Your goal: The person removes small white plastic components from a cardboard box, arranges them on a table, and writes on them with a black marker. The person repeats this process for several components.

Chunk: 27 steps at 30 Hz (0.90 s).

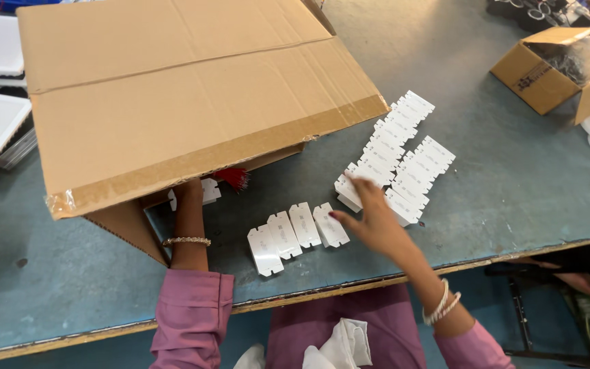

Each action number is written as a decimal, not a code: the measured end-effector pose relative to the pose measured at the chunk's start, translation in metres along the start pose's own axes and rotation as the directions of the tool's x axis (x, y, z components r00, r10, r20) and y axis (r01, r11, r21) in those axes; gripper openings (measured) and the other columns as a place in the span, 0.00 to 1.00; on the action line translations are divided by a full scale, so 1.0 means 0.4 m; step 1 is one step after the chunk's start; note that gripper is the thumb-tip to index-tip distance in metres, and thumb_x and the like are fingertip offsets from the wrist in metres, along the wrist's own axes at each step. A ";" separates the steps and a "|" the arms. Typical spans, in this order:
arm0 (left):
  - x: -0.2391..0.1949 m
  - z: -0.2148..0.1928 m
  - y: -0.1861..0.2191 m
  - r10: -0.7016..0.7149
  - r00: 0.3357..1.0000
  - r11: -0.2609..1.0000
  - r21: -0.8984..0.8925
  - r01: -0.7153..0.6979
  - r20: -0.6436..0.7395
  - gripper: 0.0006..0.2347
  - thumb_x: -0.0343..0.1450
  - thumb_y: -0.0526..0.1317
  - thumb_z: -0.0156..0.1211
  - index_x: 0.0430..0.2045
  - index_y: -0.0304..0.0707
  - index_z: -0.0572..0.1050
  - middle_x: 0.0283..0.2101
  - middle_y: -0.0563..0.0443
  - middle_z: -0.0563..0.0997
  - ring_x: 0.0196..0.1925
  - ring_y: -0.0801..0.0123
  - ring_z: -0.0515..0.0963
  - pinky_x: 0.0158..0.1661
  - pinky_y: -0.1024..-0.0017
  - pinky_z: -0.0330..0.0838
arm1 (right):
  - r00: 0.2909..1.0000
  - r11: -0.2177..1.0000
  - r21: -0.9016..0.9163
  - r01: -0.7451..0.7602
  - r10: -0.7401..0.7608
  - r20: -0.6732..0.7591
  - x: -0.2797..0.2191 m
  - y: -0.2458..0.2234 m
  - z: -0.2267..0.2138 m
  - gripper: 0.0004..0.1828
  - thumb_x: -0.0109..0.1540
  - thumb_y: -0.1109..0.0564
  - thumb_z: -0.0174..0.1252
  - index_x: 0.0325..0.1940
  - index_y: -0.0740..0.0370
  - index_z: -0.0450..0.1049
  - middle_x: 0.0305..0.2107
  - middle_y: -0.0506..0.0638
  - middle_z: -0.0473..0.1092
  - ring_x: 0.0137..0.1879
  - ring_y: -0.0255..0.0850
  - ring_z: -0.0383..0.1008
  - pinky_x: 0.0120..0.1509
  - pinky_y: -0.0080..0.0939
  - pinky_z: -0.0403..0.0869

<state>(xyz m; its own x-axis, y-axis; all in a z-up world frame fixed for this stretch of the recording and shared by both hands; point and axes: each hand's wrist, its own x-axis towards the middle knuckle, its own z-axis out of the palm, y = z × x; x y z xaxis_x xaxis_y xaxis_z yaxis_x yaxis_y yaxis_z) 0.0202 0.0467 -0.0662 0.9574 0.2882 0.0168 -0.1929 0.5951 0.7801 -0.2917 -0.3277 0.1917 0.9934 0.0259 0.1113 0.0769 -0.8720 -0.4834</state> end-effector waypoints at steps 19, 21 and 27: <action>-0.021 -0.039 -0.013 0.080 0.997 0.994 0.073 -0.079 -0.017 0.26 0.80 0.55 0.37 0.70 0.37 0.54 0.71 0.45 0.62 0.69 0.62 0.67 0.63 0.65 0.70 | 0.988 0.966 -0.249 -0.069 0.100 0.116 0.065 0.122 0.015 0.67 0.41 0.30 0.72 0.77 0.45 0.48 0.67 0.67 0.49 0.76 0.64 0.46 0.76 0.67 0.49; -0.021 -0.043 -0.005 0.094 0.994 0.952 0.297 -0.074 -0.053 0.25 0.80 0.53 0.38 0.69 0.36 0.56 0.70 0.46 0.63 0.68 0.62 0.68 0.62 0.67 0.70 | 0.993 0.981 -0.192 0.001 0.022 0.118 0.082 0.123 0.004 0.69 0.39 0.31 0.74 0.77 0.47 0.47 0.68 0.70 0.47 0.74 0.67 0.45 0.74 0.67 0.50; -0.021 -0.024 -0.001 0.113 0.987 0.829 0.558 -0.031 -0.113 0.24 0.80 0.50 0.41 0.67 0.34 0.61 0.68 0.44 0.68 0.66 0.61 0.72 0.61 0.67 0.72 | 0.981 0.988 -0.150 0.046 -0.017 0.194 0.128 0.127 -0.036 0.65 0.39 0.37 0.76 0.75 0.44 0.52 0.67 0.62 0.54 0.75 0.61 0.48 0.73 0.64 0.51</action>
<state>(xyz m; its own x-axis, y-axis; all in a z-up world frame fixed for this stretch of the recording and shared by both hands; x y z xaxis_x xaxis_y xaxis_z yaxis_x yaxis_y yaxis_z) 0.0102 0.0512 -0.0726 0.8989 0.4368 0.0340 -0.0695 0.0656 0.9954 -0.2382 -0.3779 0.1854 0.9896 0.1346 -0.0513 0.1092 -0.9332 -0.3424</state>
